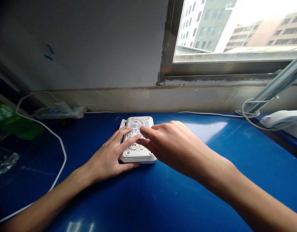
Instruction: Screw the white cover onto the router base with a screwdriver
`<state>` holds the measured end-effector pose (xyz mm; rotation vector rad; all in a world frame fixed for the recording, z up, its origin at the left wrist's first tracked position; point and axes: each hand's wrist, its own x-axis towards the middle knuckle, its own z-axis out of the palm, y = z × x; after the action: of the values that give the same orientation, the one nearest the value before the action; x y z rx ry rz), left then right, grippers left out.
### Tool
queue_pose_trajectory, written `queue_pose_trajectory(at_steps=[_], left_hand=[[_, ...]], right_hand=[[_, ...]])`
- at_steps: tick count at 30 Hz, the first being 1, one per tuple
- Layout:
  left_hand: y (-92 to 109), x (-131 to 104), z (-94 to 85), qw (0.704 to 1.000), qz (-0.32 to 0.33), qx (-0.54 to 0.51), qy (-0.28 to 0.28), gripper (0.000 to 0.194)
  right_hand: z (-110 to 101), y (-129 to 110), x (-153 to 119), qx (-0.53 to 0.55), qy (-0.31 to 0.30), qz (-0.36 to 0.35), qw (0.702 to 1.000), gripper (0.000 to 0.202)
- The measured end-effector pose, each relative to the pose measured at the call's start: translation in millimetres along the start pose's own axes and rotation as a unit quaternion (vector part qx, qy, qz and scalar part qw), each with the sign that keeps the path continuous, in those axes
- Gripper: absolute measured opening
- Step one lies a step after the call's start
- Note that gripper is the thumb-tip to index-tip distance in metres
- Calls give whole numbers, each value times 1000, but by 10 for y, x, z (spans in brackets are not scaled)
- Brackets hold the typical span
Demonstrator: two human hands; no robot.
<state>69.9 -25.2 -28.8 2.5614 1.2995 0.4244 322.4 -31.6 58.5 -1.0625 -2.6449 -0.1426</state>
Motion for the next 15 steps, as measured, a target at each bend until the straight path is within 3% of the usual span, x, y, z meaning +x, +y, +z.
queue_pose_trajectory(at_steps=[3,10,15], left_hand=[[2,1,-5,1000,1,2,-2,88],[9,9,-26,1000,-6,6,-7,87],[5,7,-18,1000,-1,10,-6,86]], right_hand=[[30,44,-20,27,-3,-7,1000,5],[-4,103,-62,127,-3,-31,991,28],[-40,15,-107,123,8,-36,992,32]])
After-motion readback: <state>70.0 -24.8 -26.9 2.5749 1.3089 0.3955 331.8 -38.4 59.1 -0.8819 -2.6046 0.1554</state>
